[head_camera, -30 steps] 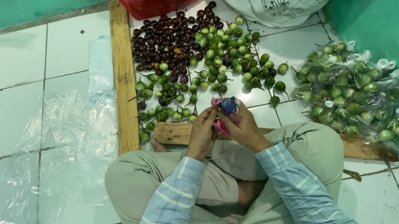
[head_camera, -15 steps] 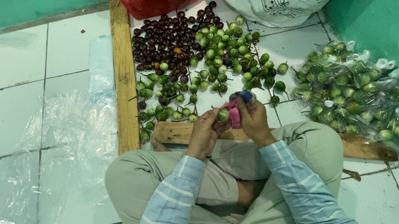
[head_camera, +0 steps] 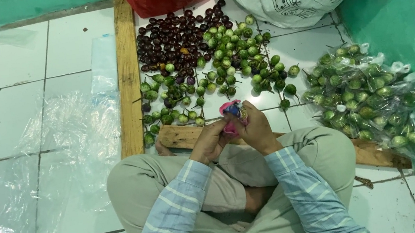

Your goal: The person sits on the floor and wipes small green fruits with a pink cloth, handling them one at a time. The person also picks up and places down the fruits and occasionally adjusts the cloth.

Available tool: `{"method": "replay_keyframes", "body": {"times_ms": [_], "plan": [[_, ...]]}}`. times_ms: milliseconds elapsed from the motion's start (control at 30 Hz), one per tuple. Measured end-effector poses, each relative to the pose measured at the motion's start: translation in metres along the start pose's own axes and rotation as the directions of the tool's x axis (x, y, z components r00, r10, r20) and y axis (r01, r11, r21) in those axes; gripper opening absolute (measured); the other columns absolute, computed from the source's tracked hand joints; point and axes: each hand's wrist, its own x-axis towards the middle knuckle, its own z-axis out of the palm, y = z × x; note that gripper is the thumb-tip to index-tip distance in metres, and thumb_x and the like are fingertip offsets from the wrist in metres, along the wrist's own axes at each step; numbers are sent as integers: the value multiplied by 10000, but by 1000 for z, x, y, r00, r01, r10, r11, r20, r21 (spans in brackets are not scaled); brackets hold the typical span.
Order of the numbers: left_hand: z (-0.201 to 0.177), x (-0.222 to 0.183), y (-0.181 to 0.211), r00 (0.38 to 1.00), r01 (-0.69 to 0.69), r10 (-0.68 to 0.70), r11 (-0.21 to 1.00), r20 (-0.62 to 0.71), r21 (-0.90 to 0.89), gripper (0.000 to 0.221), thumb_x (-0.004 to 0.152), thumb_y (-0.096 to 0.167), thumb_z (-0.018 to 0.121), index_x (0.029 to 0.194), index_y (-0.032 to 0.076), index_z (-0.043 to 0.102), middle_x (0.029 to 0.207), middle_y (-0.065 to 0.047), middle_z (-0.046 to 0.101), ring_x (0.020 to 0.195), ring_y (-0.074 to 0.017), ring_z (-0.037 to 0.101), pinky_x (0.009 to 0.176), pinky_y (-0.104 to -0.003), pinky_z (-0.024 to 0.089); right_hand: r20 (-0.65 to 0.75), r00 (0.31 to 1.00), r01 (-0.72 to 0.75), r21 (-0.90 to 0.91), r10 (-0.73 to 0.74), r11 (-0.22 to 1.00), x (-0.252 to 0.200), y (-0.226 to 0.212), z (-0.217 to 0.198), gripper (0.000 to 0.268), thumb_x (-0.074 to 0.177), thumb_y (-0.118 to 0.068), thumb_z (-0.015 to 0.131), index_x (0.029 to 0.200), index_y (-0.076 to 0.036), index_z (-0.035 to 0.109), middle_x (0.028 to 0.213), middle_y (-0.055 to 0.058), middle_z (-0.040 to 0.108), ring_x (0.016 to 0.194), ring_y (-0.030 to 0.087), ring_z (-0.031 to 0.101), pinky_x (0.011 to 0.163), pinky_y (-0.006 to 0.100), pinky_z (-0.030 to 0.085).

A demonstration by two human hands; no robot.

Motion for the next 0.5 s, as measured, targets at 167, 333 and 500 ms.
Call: {"method": "replay_keyframes", "body": {"times_ms": [167,333,500], "plan": [[11,-21,26,996,-45,71,929,-59,368,273,915,301,816,977,41,756,852,-89,739,745,-136,710,683,-254,601,-52,983,-152,302,176,941,14,-41,-22,291,1034,-246,617,798,-77,633,578,75,605,526,265,655,468,350,530],[-28,-21,46,930,-70,328,596,-163,800,475,902,353,823,1165,-25,707,958,-161,735,853,-194,730,694,-354,604,-130,957,-204,340,260,918,10,3,-26,365,1057,-238,605,728,-80,590,490,53,557,482,116,580,463,286,475],[-36,-19,46,922,132,301,346,-243,929,219,899,125,611,904,-78,692,604,-97,581,450,-134,531,420,-287,465,-163,949,-219,274,269,937,-8,37,-14,326,1058,-213,620,773,-54,615,579,111,551,601,160,523,598,365,468]]}}
